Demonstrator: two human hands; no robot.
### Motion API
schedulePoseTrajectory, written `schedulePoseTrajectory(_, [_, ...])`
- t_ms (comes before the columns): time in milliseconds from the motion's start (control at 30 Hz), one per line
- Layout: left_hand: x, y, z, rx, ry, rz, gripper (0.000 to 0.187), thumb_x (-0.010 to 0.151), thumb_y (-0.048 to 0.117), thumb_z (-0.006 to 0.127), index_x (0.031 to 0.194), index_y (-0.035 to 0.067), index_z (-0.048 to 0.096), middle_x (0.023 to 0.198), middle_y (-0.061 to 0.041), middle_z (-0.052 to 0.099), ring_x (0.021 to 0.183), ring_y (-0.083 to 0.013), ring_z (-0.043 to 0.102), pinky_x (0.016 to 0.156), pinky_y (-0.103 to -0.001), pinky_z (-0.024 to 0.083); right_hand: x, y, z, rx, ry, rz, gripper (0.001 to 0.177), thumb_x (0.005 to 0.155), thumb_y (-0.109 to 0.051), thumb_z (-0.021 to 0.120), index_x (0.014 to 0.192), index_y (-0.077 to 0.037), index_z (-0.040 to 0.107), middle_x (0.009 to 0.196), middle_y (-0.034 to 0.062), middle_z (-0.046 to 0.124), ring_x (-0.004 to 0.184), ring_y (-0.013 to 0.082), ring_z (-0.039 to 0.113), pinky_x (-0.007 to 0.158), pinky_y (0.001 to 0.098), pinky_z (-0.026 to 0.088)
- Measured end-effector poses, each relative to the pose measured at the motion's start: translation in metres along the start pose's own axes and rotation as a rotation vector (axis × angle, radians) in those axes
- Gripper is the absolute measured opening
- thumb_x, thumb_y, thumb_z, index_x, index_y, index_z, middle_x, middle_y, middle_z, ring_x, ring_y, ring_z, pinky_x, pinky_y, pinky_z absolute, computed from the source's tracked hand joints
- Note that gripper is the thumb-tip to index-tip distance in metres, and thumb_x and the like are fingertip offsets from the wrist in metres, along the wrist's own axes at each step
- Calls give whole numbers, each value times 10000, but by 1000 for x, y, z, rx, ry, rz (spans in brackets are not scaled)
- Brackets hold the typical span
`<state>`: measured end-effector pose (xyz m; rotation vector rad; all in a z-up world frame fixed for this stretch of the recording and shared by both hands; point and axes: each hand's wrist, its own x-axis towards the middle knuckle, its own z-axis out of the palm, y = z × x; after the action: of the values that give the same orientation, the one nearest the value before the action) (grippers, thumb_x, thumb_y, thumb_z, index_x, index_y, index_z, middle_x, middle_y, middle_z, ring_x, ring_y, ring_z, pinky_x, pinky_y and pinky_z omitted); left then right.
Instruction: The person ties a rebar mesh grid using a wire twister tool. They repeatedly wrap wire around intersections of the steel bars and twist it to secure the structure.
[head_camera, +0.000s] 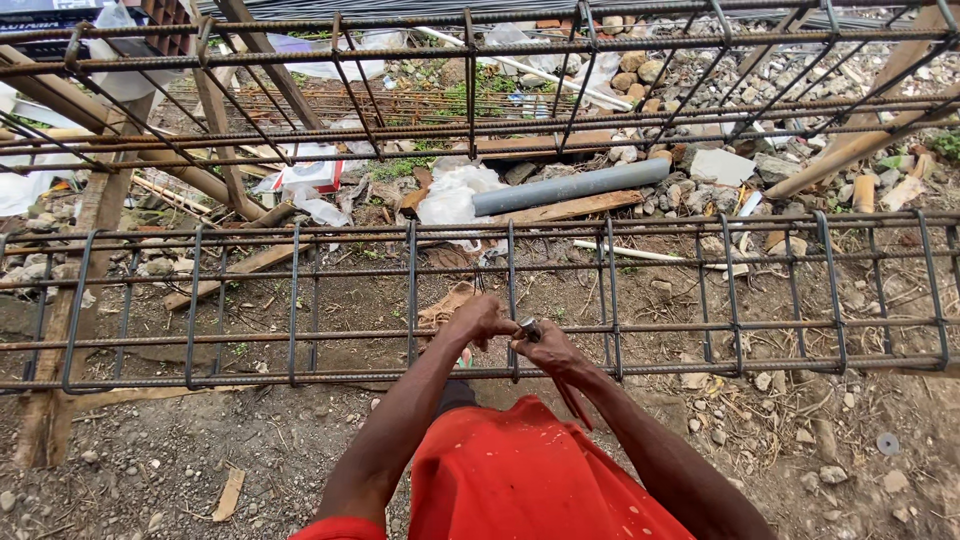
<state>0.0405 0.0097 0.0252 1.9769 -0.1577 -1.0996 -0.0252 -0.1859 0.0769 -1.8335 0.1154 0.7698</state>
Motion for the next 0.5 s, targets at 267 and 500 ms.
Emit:
schedulePoseTrajectory(267, [17,-28,43,-224,152,-37,183,968,200,583,947,59,698,615,-149,708,517,-209,728,486,-293,600,65,-19,-15,-316,-98,134,236,973,-229,685,1084,-22,710,765,125,665,637,227,572,626,338,510])
schedulePoseTrajectory(500, [-65,48,49,32,394,-64,455,943,272,663,1288,-23,624,1001,-272,732,777,-253,744,696,-318,561,95,6,-21,-587,39,21,345,926,-427,716,1090,-125,747,901,158,760,940,354,730,812,469,565])
